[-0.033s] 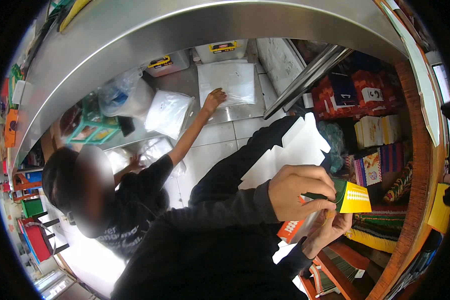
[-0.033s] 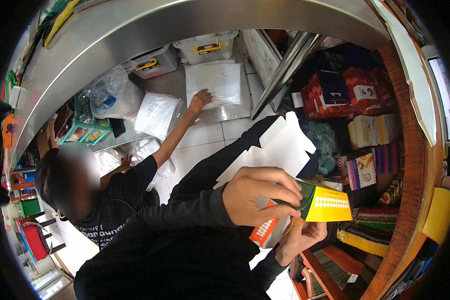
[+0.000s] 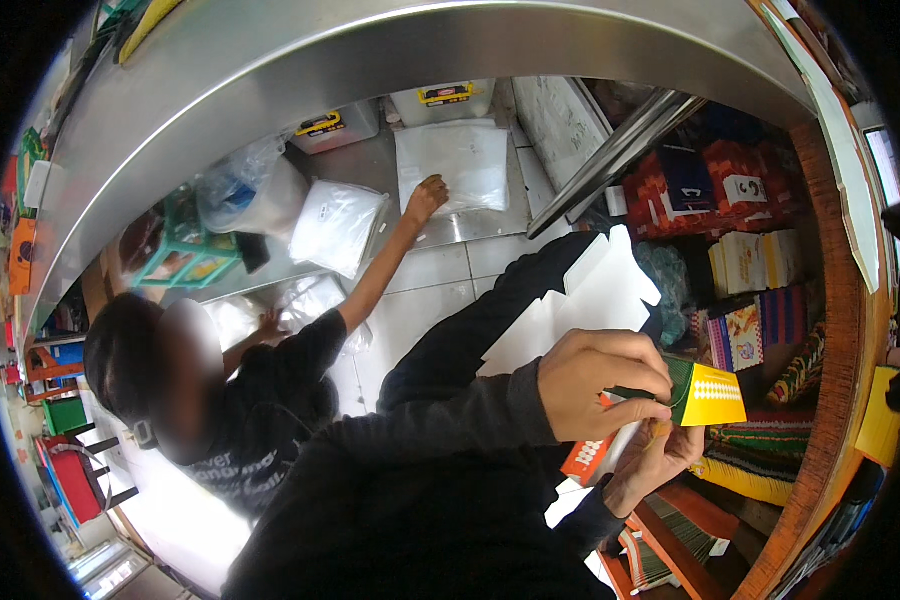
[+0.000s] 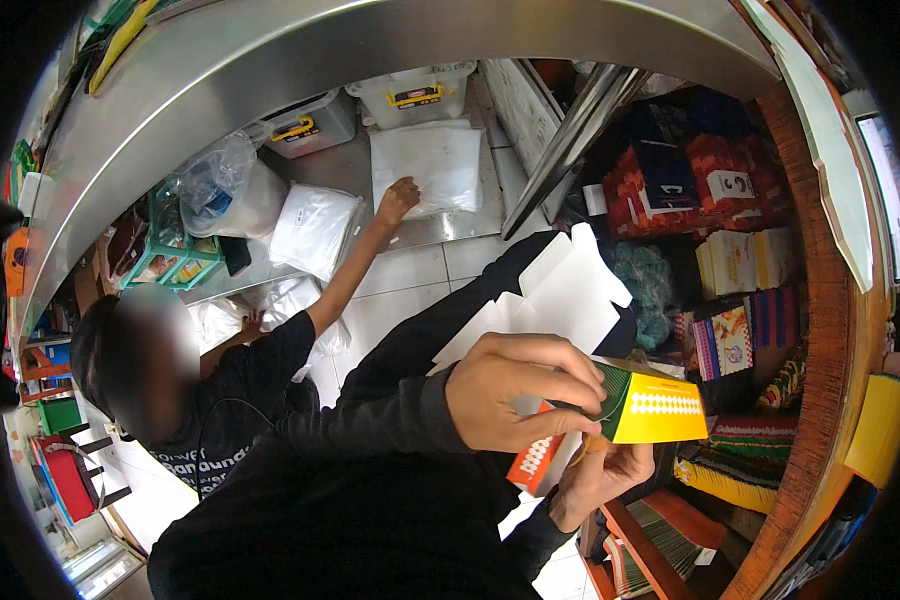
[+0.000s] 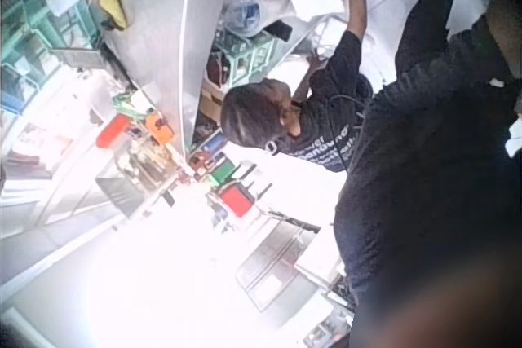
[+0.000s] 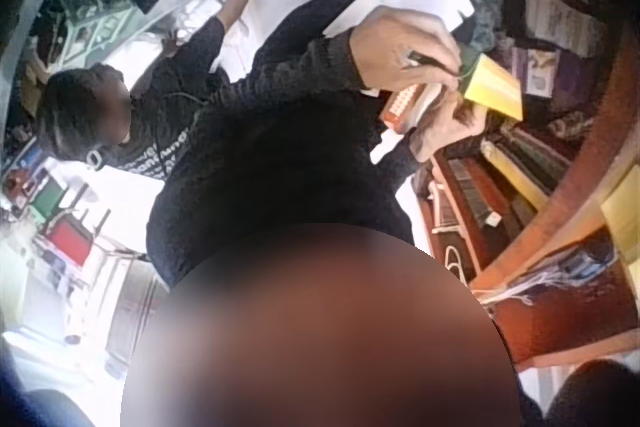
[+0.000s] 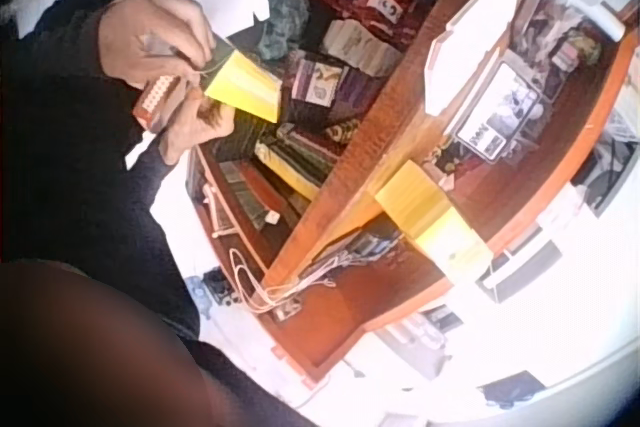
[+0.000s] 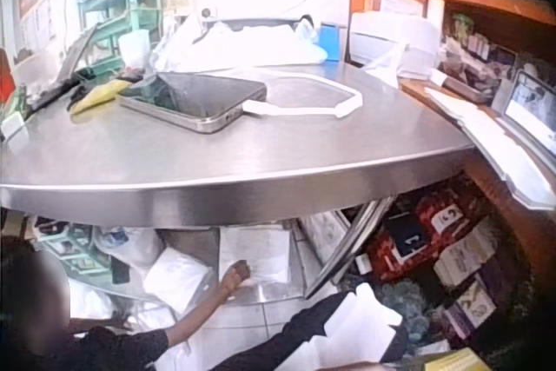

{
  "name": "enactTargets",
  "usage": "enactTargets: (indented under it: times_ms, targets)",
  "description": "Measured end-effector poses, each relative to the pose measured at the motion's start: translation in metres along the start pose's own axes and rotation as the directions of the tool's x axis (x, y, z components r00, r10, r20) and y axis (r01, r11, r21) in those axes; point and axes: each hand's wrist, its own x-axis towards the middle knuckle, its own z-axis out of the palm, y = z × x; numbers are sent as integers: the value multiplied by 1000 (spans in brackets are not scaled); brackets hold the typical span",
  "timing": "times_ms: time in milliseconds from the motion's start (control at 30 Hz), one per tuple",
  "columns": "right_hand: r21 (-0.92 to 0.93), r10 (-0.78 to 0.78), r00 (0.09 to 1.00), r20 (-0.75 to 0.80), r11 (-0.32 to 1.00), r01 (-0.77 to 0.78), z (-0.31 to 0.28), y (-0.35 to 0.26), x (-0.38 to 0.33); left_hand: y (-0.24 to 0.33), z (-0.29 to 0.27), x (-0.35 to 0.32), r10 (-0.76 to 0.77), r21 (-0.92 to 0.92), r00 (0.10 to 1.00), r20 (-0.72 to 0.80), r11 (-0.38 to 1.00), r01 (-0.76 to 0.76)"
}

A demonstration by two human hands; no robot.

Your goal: The person repeatedly folds flat cardboard pieces into small rectangular boxes and stacks them on a wooden counter. The person handles each piece by hand, folding edges and tucking flaps to form the box shape.

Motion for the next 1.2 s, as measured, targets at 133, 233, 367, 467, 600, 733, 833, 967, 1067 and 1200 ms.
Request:
enactTargets:
  times_ms: [133, 233, 367, 467, 600, 733, 833, 967, 1067, 1200]
  targets:
    - [-32, -83, 996, 31, 996, 84, -3, 5, 2, -5, -2, 1, 59, -15, 998, 39, 998, -58]
    - [-33, -48, 999, 13, 998, 48, -7, 5, 3, -9, -7, 2, 89, -47, 995, 40, 995, -87]
    - [-31, -73, 997, 7, 997, 73, -13, 8, 1, -14, -9, 2, 126, -24, 989, 71, 992, -125]
    - [-63, -71, 997, -28, 996, 69, -15, 15, 0, -16, -7, -2, 108, -2, 991, 84, 994, -108]
    - [-227, -87, 982, -165, 973, 48, 0, 18, -2, -12, -1, -4, -11, -8, 1000, 30, 1000, 11]
    - [-661, -174, 946, 274, 681, 317, 19, -7, -2, -13, -11, 3, 90, 292, 976, -198, 956, -29]
    - [-560, -521, 805, 283, 592, 580, 29, -27, -3, -18, -29, 4, 144, 419, 948, -282, 908, -13]
    - [-758, -575, 813, -96, 571, 315, 28, -27, 17, -20, -37, 2, 38, 246, 951, -308, 968, 41]
    - [-609, -631, 776, 16, 609, 508, 21, -19, 31, -17, -30, 12, 15, 269, 920, -391, 958, 99]
    - [-643, -662, 718, 214, 458, 614, 11, -28, 35, -2, -17, 17, 9, 421, 997, -76, 907, 24]
